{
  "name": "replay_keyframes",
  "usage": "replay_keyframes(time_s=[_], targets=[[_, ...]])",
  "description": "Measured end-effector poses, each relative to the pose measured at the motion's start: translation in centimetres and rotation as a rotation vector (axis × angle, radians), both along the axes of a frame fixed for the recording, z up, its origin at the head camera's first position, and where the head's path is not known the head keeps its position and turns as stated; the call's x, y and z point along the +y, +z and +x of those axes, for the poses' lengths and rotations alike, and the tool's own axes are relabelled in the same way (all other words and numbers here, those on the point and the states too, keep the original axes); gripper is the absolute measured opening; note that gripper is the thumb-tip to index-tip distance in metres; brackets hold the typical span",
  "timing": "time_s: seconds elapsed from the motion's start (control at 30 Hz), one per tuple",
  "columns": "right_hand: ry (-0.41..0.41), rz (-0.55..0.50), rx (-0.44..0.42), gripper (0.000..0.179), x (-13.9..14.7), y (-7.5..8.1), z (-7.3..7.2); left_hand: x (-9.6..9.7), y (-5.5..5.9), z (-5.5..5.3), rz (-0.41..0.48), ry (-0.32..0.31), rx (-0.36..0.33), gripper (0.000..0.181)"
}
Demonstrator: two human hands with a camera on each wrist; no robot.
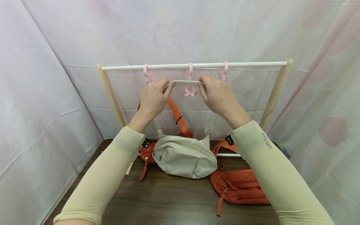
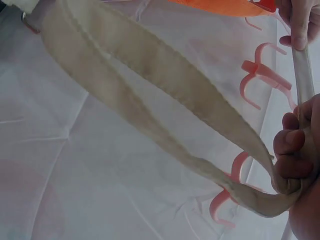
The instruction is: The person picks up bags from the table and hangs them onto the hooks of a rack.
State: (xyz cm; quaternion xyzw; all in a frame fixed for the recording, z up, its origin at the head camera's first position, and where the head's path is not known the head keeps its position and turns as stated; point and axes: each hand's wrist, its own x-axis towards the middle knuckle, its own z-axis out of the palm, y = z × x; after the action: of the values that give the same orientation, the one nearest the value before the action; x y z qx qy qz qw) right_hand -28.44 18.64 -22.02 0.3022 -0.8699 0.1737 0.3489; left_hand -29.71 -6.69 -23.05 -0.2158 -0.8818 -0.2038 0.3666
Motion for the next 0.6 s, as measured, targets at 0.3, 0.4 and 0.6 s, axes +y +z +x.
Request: replay_keyframes(time_s=[0.3,0.4,0.6], targets=[[-0.022,0.007,-0.028,0.015,0.1,-0.6,-0.1,0.6,-0.4,0.1,0.016,0.036,-0.070,0.026],[-0.025,0.008,-0.036,0.015,0.0,-0.8,-0.2,0.6,-0.6,0.0,0.008,0.034,-0.060,0.028],[-0.019,0.008,-0.058,0.015,-0.1,-1.2,-0.4,0.4,-1.0,0.0,-0.011,0.043,-0.050,0.031]])
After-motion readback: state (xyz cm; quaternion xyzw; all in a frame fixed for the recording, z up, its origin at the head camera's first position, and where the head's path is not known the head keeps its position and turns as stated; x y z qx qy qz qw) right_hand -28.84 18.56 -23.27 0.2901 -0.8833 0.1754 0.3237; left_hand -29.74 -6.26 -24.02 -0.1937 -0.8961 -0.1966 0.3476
